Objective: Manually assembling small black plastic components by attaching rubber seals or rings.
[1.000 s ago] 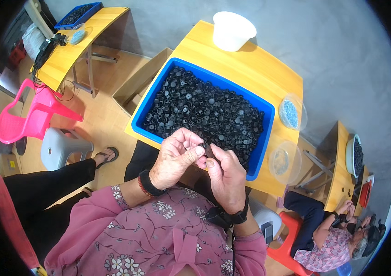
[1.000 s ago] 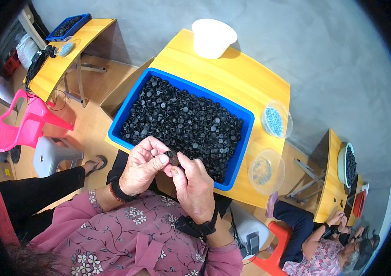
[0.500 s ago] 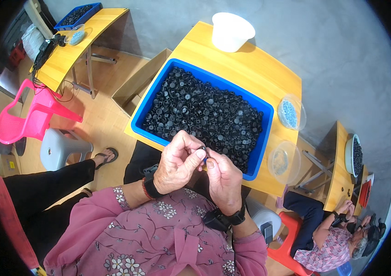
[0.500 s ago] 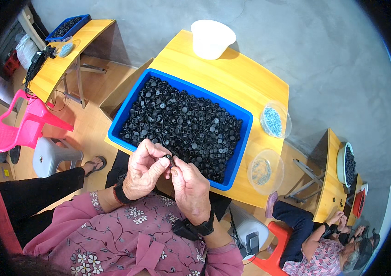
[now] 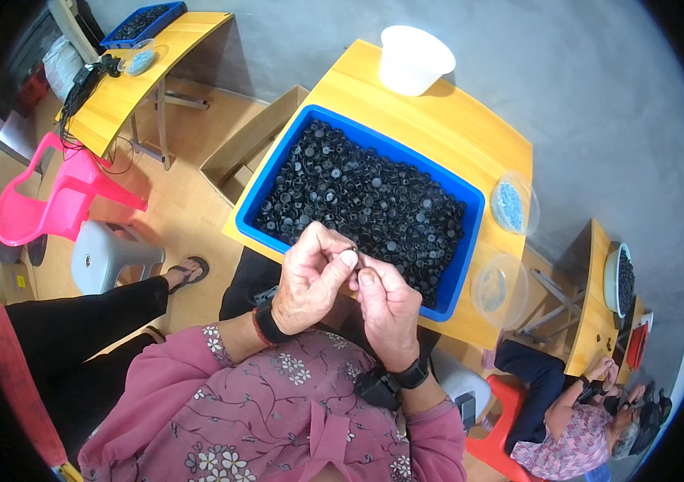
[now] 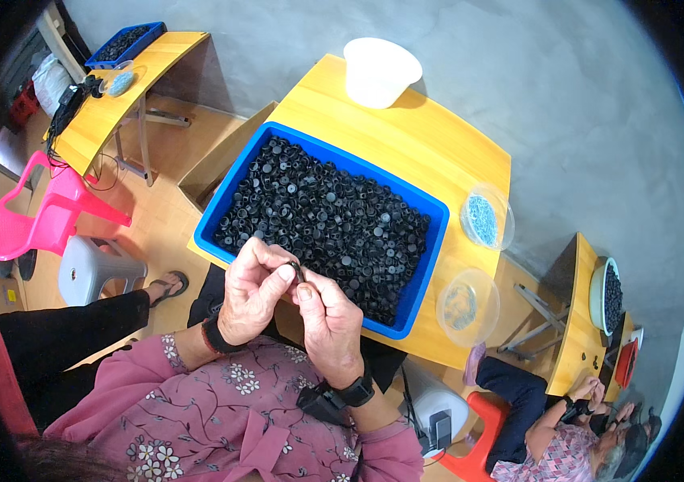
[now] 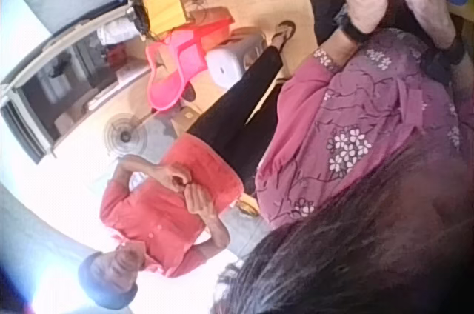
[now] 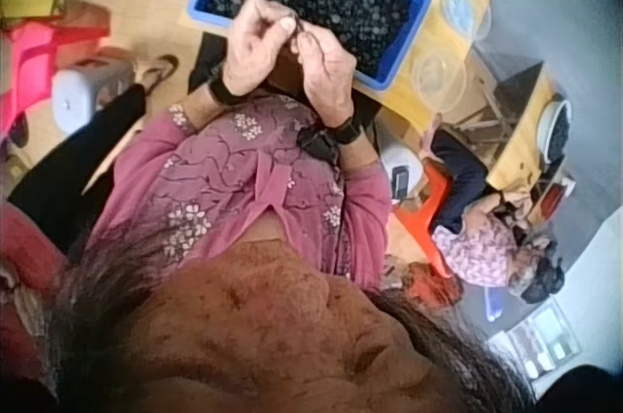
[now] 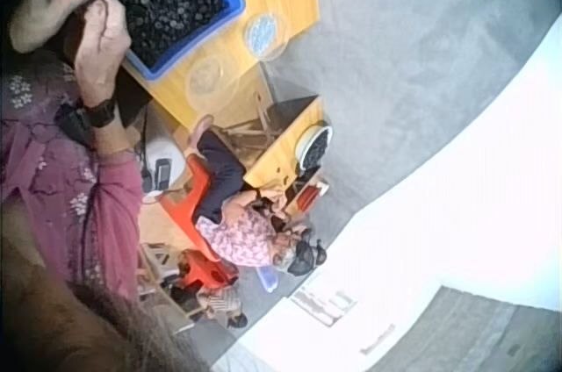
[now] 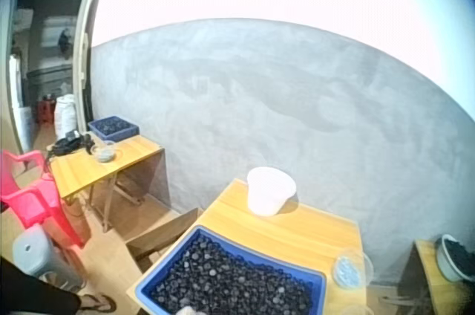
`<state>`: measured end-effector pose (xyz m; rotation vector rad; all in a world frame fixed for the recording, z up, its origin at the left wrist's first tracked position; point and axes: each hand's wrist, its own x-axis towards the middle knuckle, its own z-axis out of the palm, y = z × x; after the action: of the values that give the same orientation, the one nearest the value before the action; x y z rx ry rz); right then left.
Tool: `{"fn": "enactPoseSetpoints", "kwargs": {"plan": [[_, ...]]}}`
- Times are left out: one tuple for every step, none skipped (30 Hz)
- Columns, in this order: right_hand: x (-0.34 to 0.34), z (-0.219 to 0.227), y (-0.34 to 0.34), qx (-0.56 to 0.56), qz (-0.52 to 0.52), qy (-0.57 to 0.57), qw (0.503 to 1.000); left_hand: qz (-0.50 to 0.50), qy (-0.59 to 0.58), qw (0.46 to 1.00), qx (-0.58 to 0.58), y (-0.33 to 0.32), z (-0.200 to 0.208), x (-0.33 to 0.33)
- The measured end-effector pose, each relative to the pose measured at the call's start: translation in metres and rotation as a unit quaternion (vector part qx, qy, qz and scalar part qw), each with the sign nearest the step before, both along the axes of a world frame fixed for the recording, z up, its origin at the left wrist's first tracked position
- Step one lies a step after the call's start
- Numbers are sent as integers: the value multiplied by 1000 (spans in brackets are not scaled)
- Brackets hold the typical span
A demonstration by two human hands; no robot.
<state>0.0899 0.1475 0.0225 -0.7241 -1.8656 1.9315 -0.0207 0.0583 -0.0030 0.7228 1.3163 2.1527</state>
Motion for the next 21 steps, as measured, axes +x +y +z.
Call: {"fn": "enactPoseSetpoints", "kwargs": {"plan": [[-2,0,1,40,1,15,999,-6,-8,1000,6,-1,-2,-2],[-3,1,3,40,2,15,999,-5,-8,1000,6,-2,-1,-3],[-3,2,7,130,11,7,991,-41,-96,994,21,-4,0,-4],[-2,4,9,219,19,0,975,-76,-183,979,36,-6,0,-4],[-1,5,10,219,21,0,975,-89,-224,970,44,-7,-1,-5],[0,5,10,233,18,-3,972,-88,-224,970,44,-7,0,-5],[2,5,10,246,14,-6,969,-105,-251,961,52,-7,1,-6],[2,5,10,246,14,-6,969,-122,-279,951,59,-6,2,-6],[3,4,10,241,15,-2,970,-122,-279,951,59,-6,2,-6],[4,4,10,238,16,2,971,-128,-296,945,62,-7,3,-6],[4,5,9,238,16,3,971,-135,-312,938,64,-7,3,-6],[4,5,9,248,14,10,969,-135,-312,938,64,-7,4,-5],[5,5,8,257,12,16,966,-134,-313,938,62,-7,4,-5],[4,5,8,257,12,16,966,-134,-315,938,60,-7,4,-5],[3,6,8,253,15,14,967,-134,-315,938,60,-7,4,-5],[2,6,9,249,17,12,968,-136,-314,937,69,-7,4,-6],[2,7,9,249,18,12,968,-138,-313,937,78,-7,3,-6],[2,7,10,258,18,12,966,-137,-312,937,78,-7,3,-6],[3,7,10,268,18,11,963,-140,-319,934,82,-6,3,-6],[2,7,10,268,18,11,963,-143,-325,931,86,-6,3,-5],[1,8,9,276,12,8,961,-143,-325,931,86,-6,3,-5]]}}
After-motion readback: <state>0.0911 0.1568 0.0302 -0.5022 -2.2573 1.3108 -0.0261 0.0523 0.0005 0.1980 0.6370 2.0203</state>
